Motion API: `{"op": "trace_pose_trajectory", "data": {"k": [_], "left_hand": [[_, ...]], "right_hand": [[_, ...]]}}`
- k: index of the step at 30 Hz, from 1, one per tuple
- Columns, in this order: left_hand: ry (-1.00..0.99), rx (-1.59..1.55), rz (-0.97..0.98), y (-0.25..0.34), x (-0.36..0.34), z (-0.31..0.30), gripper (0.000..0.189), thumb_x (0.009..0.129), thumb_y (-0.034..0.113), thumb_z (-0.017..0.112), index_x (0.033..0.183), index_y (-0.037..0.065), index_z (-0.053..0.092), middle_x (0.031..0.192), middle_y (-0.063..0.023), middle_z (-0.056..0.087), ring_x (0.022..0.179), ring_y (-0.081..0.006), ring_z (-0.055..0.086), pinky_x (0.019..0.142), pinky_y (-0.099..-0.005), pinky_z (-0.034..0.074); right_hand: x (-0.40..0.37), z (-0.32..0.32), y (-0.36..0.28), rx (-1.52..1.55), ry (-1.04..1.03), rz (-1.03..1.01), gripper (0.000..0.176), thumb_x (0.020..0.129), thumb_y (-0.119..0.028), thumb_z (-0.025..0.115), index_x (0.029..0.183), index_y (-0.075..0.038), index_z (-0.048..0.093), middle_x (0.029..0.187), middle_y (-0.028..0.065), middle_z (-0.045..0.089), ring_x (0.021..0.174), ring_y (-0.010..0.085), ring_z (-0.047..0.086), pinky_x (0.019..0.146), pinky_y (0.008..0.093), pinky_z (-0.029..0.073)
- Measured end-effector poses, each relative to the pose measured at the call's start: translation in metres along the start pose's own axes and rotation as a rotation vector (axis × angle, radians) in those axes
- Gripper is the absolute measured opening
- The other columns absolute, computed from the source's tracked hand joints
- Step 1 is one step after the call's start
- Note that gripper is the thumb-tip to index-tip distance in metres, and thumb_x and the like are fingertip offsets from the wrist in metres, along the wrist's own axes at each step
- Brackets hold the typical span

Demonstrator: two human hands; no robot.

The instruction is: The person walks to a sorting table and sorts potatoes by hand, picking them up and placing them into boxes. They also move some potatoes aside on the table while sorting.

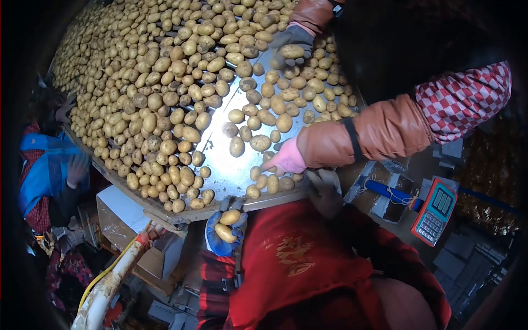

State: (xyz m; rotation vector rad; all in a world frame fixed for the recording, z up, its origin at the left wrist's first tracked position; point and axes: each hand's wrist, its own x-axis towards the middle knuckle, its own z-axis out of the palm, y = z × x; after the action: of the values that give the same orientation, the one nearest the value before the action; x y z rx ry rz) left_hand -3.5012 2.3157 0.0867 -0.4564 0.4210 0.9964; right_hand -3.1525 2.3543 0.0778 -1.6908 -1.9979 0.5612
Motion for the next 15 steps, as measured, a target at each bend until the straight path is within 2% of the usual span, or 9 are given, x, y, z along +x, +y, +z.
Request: {"op": "trace_pose_trajectory", "data": {"k": [2, 6, 8, 11, 15], "left_hand": [[-0.009, 0.001, 0.026, 0.002, 0.0, -0.005, 0.057, 0.105, 0.029, 0.052, 0.158, 0.014, 0.039, 0.159, -0.0186, 0.042, 0.126, -0.0407, 0.054, 0.076, -0.0372, 0.057], [-0.016, -0.034, 0.009, 0.004, 0.002, -0.008, 0.057, 0.105, 0.03, 0.051, 0.159, 0.013, 0.038, 0.161, -0.0194, 0.04, 0.13, -0.0441, 0.054, 0.076, -0.0392, 0.058], [-0.006, -0.054, -0.005, 0.004, 0.003, -0.007, 0.057, 0.106, 0.03, 0.05, 0.159, 0.013, 0.037, 0.161, -0.0196, 0.04, 0.132, -0.046, 0.054, 0.076, -0.0399, 0.058], [-0.016, -0.027, -0.012, 0.007, 0.002, -0.015, 0.058, 0.106, 0.031, 0.05, 0.16, 0.014, 0.036, 0.162, -0.0199, 0.038, 0.133, -0.0472, 0.054, 0.076, -0.0397, 0.058], [-0.005, -0.049, 0.003, 0.004, -0.003, -0.005, 0.059, 0.106, 0.032, 0.051, 0.16, 0.015, 0.035, 0.163, -0.0196, 0.038, 0.132, -0.0465, 0.055, 0.076, -0.0391, 0.058]], "right_hand": [[-0.014, -0.003, 0.017, 0.032, -0.059, 0.04, 0.054, 0.083, -0.009, 0.074, 0.135, -0.009, 0.061, 0.126, 0.0209, 0.059, 0.118, 0.0439, 0.055, 0.107, 0.0542, 0.04], [-0.03, -0.009, 0.017, 0.068, -0.076, 0.087, 0.053, 0.084, -0.009, 0.073, 0.136, -0.008, 0.059, 0.132, 0.0204, 0.057, 0.128, 0.0416, 0.052, 0.111, 0.0543, 0.037], [-0.023, -0.013, 0.013, -0.025, -0.119, 0.072, 0.052, 0.084, -0.009, 0.072, 0.135, -0.008, 0.059, 0.135, 0.0201, 0.056, 0.131, 0.0406, 0.051, 0.111, 0.0555, 0.036], [0.0, -0.022, -0.011, -0.057, -0.132, -0.069, 0.049, 0.085, -0.01, 0.072, 0.132, -0.008, 0.06, 0.137, 0.0195, 0.056, 0.131, 0.0397, 0.051, 0.11, 0.0573, 0.036], [0.023, -0.022, -0.024, -0.012, -0.144, -0.138, 0.044, 0.08, -0.015, 0.072, 0.123, -0.009, 0.066, 0.127, 0.0176, 0.061, 0.127, 0.0378, 0.055, 0.106, 0.0535, 0.039]]}}
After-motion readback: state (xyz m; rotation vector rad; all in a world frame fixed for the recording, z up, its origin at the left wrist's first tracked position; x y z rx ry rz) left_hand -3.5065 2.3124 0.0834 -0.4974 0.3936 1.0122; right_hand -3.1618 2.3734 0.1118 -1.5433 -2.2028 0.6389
